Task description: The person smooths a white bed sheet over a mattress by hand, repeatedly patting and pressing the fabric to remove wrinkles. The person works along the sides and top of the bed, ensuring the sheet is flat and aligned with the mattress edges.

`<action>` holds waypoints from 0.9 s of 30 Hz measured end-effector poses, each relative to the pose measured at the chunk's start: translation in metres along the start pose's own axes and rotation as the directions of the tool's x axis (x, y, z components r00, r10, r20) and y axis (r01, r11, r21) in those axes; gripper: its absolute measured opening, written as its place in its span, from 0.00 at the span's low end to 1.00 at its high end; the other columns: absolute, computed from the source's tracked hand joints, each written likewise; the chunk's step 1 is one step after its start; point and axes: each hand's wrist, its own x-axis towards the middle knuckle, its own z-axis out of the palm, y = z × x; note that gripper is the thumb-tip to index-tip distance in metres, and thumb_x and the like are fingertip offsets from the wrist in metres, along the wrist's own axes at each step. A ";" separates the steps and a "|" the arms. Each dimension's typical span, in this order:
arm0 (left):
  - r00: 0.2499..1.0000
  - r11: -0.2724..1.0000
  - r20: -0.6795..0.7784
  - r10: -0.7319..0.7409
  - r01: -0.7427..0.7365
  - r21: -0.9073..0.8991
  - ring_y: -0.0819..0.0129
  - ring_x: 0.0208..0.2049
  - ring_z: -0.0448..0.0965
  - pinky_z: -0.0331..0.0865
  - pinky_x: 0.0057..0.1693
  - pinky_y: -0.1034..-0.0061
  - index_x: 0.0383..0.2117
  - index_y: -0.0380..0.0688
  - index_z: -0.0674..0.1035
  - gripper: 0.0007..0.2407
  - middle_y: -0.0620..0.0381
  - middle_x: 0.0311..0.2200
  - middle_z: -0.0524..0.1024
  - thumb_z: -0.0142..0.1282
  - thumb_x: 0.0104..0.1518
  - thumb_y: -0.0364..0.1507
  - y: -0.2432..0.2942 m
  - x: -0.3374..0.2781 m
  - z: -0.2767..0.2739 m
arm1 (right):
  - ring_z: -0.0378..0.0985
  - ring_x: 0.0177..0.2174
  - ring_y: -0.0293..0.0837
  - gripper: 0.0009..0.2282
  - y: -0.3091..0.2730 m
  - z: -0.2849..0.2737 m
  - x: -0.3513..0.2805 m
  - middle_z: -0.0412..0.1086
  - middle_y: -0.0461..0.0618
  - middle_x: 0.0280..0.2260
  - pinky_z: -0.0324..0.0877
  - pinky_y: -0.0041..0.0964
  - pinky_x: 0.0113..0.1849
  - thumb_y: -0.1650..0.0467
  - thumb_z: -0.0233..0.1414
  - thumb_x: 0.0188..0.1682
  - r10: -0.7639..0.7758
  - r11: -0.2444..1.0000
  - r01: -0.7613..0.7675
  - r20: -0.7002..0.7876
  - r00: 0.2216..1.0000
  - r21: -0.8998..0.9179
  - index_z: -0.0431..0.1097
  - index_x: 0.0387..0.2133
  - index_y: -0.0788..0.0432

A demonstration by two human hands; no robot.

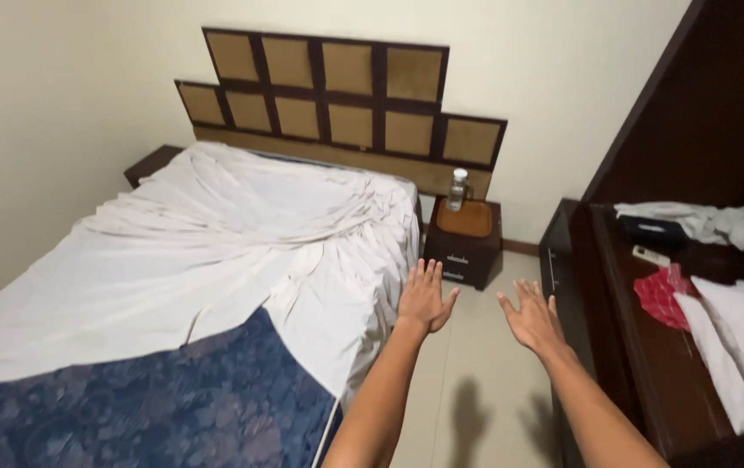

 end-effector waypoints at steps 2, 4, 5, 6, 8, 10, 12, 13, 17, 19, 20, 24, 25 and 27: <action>1.000 1.000 0.019 -0.007 0.007 0.004 0.49 0.74 0.41 0.35 0.74 0.59 0.70 0.33 0.53 0.34 0.44 0.72 0.49 0.35 0.65 0.49 0.001 -0.020 0.000 | 0.40 0.70 0.47 0.33 -0.001 0.004 -0.020 0.47 0.49 0.70 0.36 0.53 0.67 0.49 0.38 0.54 0.005 1.000 -0.005 0.016 1.000 -0.006 0.53 0.68 0.56; 0.999 1.000 0.035 -0.011 0.010 0.004 0.48 0.74 0.41 0.35 0.74 0.59 0.70 0.33 0.53 0.34 0.44 0.73 0.50 0.35 0.65 0.49 -0.002 -0.041 0.003 | 0.40 0.70 0.47 0.33 -0.001 0.006 -0.042 0.48 0.50 0.71 0.37 0.53 0.67 0.50 0.38 0.55 0.011 1.000 -0.011 0.028 1.000 -0.016 0.54 0.68 0.57; 1.000 1.000 0.016 -0.002 0.002 0.020 0.49 0.74 0.42 0.35 0.74 0.59 0.70 0.33 0.53 0.34 0.43 0.72 0.50 0.35 0.65 0.49 -0.005 -0.047 0.005 | 0.41 0.71 0.48 0.33 -0.001 0.006 -0.050 0.48 0.50 0.70 0.37 0.53 0.67 0.50 0.39 0.55 0.015 1.000 -0.014 0.035 0.999 -0.022 0.54 0.68 0.57; 1.000 0.999 -0.004 0.006 -0.006 0.036 0.49 0.74 0.42 0.34 0.74 0.58 0.70 0.33 0.53 0.35 0.43 0.72 0.50 0.36 0.65 0.50 -0.008 -0.053 0.007 | 0.41 0.71 0.48 0.33 -0.001 0.006 -0.058 0.48 0.50 0.70 0.37 0.53 0.67 0.50 0.39 0.55 0.019 0.999 -0.018 0.042 0.999 -0.028 0.54 0.68 0.58; 1.000 1.000 -0.001 -0.018 0.018 0.021 0.48 0.74 0.42 0.35 0.74 0.58 0.70 0.33 0.53 0.34 0.43 0.72 0.50 0.36 0.65 0.50 -0.015 -0.068 -0.006 | 0.41 0.71 0.48 0.33 -0.009 0.000 -0.064 0.48 0.51 0.70 0.37 0.53 0.67 0.50 0.39 0.55 0.016 1.000 -0.015 0.038 0.999 -0.027 0.54 0.68 0.58; 0.999 0.999 0.012 -0.048 0.048 0.007 0.47 0.74 0.42 0.35 0.74 0.58 0.70 0.33 0.54 0.34 0.42 0.72 0.51 0.37 0.65 0.50 -0.023 -0.089 -0.018 | 0.41 0.71 0.49 0.33 -0.017 0.001 -0.075 0.48 0.51 0.70 0.37 0.53 0.67 0.50 0.39 0.55 0.016 1.000 -0.015 0.045 0.999 -0.023 0.53 0.68 0.58; 0.998 0.999 -0.045 -0.044 0.044 0.010 0.50 0.74 0.45 0.36 0.75 0.59 0.69 0.33 0.56 0.34 0.43 0.72 0.53 0.38 0.64 0.49 -0.038 -0.102 -0.038 | 0.41 0.71 0.49 0.34 -0.031 0.003 -0.078 0.48 0.51 0.70 0.37 0.53 0.68 0.49 0.38 0.55 0.033 0.999 -0.033 0.028 0.999 -0.010 0.53 0.68 0.58; 0.997 0.999 -0.057 -0.048 0.049 0.014 0.50 0.74 0.45 0.36 0.75 0.59 0.69 0.33 0.56 0.34 0.43 0.72 0.53 0.38 0.64 0.49 -0.049 -0.111 -0.047 | 0.41 0.71 0.49 0.34 -0.042 0.011 -0.078 0.48 0.51 0.70 0.37 0.53 0.68 0.49 0.38 0.55 0.021 1.000 -0.021 0.022 1.000 -0.009 0.53 0.68 0.58; 0.996 0.997 -0.065 -0.064 0.066 0.029 0.46 0.73 0.44 0.37 0.74 0.57 0.69 0.32 0.55 0.34 0.41 0.71 0.54 0.38 0.64 0.49 -0.108 -0.152 -0.089 | 0.40 0.70 0.50 0.34 -0.110 0.030 -0.088 0.47 0.51 0.71 0.37 0.54 0.67 0.48 0.38 0.54 -0.006 1.000 0.007 0.044 0.999 -0.009 0.52 0.68 0.56; 0.995 0.993 -0.054 -0.084 0.089 0.082 0.46 0.73 0.44 0.37 0.74 0.56 0.69 0.32 0.55 0.34 0.39 0.71 0.53 0.38 0.65 0.49 -0.150 -0.187 -0.118 | 0.40 0.70 0.50 0.34 -0.165 0.041 -0.104 0.46 0.51 0.71 0.37 0.54 0.67 0.48 0.38 0.54 -0.028 1.000 0.029 0.071 0.997 -0.008 0.51 0.68 0.55; 0.993 0.988 -0.050 -0.110 0.114 0.100 0.46 0.73 0.44 0.37 0.74 0.56 0.69 0.32 0.55 0.34 0.40 0.71 0.53 0.37 0.65 0.49 -0.171 -0.204 -0.137 | 0.41 0.70 0.51 0.34 -0.196 0.047 -0.111 0.46 0.51 0.71 0.38 0.55 0.67 0.48 0.38 0.54 -0.072 0.997 0.072 0.054 0.996 0.002 0.52 0.68 0.55; 0.987 0.975 -0.104 -0.119 0.136 0.174 0.47 0.74 0.45 0.38 0.74 0.56 0.69 0.31 0.56 0.33 0.41 0.71 0.54 0.35 0.67 0.49 -0.254 -0.258 -0.188 | 0.42 0.70 0.52 0.34 -0.303 0.082 -0.147 0.48 0.52 0.70 0.38 0.56 0.67 0.48 0.38 0.54 -0.189 0.981 0.188 0.000 0.982 0.043 0.53 0.68 0.56; 0.988 0.975 -0.104 -0.111 0.129 0.180 0.47 0.74 0.45 0.38 0.74 0.56 0.69 0.31 0.56 0.33 0.41 0.71 0.54 0.35 0.67 0.49 -0.269 -0.272 -0.202 | 0.42 0.70 0.52 0.34 -0.328 0.088 -0.156 0.48 0.52 0.70 0.38 0.56 0.67 0.48 0.38 0.54 -0.184 0.982 0.184 -0.006 0.983 0.048 0.53 0.68 0.56; 0.988 0.969 -0.004 -0.153 0.151 0.194 0.47 0.74 0.44 0.37 0.74 0.58 0.69 0.33 0.55 0.34 0.42 0.71 0.53 0.35 0.65 0.49 -0.290 -0.294 -0.227 | 0.42 0.70 0.52 0.34 -0.371 0.095 -0.171 0.48 0.54 0.70 0.37 0.56 0.66 0.48 0.39 0.53 -0.195 0.977 0.196 -0.015 0.981 0.087 0.54 0.67 0.57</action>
